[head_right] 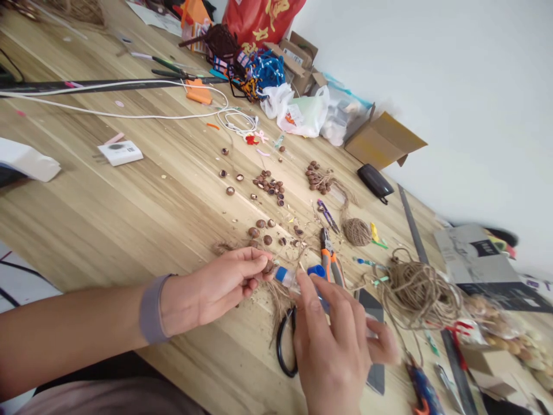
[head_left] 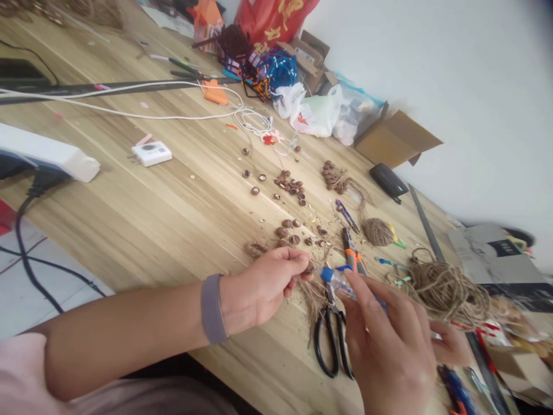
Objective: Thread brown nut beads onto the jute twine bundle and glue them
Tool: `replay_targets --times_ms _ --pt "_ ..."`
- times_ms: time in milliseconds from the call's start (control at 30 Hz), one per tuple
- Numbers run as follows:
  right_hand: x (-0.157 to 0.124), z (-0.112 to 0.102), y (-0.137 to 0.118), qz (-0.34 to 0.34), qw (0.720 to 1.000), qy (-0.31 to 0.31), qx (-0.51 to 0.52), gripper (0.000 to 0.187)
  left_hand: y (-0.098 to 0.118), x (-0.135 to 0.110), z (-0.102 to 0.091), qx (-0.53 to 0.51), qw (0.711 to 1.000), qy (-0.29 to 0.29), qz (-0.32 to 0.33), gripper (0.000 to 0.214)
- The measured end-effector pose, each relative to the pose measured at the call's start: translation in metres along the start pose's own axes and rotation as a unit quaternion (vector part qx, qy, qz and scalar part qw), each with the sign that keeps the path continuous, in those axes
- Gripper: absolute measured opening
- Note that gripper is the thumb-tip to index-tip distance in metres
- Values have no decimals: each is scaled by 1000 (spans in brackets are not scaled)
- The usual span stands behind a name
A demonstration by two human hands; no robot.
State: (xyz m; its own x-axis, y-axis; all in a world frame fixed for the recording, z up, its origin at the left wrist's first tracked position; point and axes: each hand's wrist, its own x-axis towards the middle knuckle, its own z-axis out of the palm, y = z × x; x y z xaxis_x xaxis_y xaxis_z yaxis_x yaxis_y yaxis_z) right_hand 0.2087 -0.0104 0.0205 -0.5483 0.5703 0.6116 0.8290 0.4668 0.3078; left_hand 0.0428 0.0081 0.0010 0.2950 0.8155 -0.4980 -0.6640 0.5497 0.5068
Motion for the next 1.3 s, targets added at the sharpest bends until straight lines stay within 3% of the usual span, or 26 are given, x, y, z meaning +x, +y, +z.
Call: replay_targets --times_ms 567,667,733,767,867,933,1033,1100,1200,1300 --pt "-1 3 2 8 999 -19 26 23 1 -1 -1 6 1000 -3 0 12" --pt "-4 8 7 66 993 -14 96 20 2 0 -2 12 1000 -8 1 9" --pt "-6 12 11 154 969 -17 192 23 2 1 -3 21 1000 -18 -5 8" --pt "-7 14 13 206 944 -17 259 26 2 2 -4 27 999 -26 -8 8" --pt "-2 18 17 327 824 -3 462 28 2 4 -8 45 997 -54 -9 7" --pt "8 20 21 349 775 1 526 25 2 6 -11 50 997 -62 -4 2" --pt "32 31 34 354 753 -10 555 27 2 9 -13 52 997 -60 10 13" --pt "51 48 47 352 754 -21 554 29 3 10 -13 53 997 -55 11 13" --pt "81 85 66 375 762 -30 528 32 6 9 -12 56 997 -45 6 4" --pt "108 123 79 390 770 -23 504 27 8 8 -11 69 997 -30 1 8"
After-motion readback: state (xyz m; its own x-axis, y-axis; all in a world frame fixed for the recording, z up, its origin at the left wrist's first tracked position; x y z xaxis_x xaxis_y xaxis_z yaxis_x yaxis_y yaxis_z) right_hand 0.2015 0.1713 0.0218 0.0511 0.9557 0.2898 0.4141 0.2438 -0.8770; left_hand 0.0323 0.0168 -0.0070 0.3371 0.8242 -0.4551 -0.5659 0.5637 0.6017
